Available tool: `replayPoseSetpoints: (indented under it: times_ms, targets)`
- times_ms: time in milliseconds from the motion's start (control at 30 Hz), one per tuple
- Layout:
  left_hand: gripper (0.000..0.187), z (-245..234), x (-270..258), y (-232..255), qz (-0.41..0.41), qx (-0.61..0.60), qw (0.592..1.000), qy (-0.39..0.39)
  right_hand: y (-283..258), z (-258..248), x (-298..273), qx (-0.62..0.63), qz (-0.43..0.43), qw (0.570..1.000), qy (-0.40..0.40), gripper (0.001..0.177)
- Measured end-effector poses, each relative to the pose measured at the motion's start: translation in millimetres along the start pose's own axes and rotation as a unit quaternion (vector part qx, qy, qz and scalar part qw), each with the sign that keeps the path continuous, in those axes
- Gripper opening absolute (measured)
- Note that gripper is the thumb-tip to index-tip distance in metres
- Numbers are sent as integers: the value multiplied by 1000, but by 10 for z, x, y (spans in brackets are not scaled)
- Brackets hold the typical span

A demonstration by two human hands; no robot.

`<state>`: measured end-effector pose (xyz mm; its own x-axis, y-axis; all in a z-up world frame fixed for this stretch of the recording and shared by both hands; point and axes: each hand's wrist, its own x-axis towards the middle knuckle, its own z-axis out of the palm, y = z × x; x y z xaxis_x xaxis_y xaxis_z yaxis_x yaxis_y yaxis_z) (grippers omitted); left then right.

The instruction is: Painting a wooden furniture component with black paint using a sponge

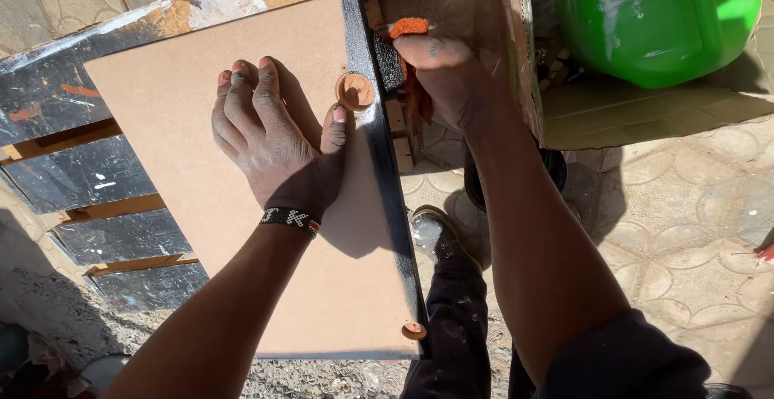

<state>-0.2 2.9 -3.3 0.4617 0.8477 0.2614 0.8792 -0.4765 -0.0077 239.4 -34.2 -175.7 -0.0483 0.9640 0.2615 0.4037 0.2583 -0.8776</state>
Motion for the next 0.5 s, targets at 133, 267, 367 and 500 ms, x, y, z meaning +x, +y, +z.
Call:
replayPoseSetpoints:
  times_ms: [133,267,367,500]
  targets:
    - [88,-10,1,22,3,-3,1000,15,-965,83,-360,537,454,710,41,21]
    - [80,10,5,28,-4,-27,999,29,-1177,280,-1023,453,509,729,-66,15]
    - [76,-60,30,65,-13,-46,998,29,-1370,339,-1334,492,517,694,-95,28]
    - [65,-157,45,119,-15,-48,998,28,-1547,457,-1728,486,527,681,-154,36]
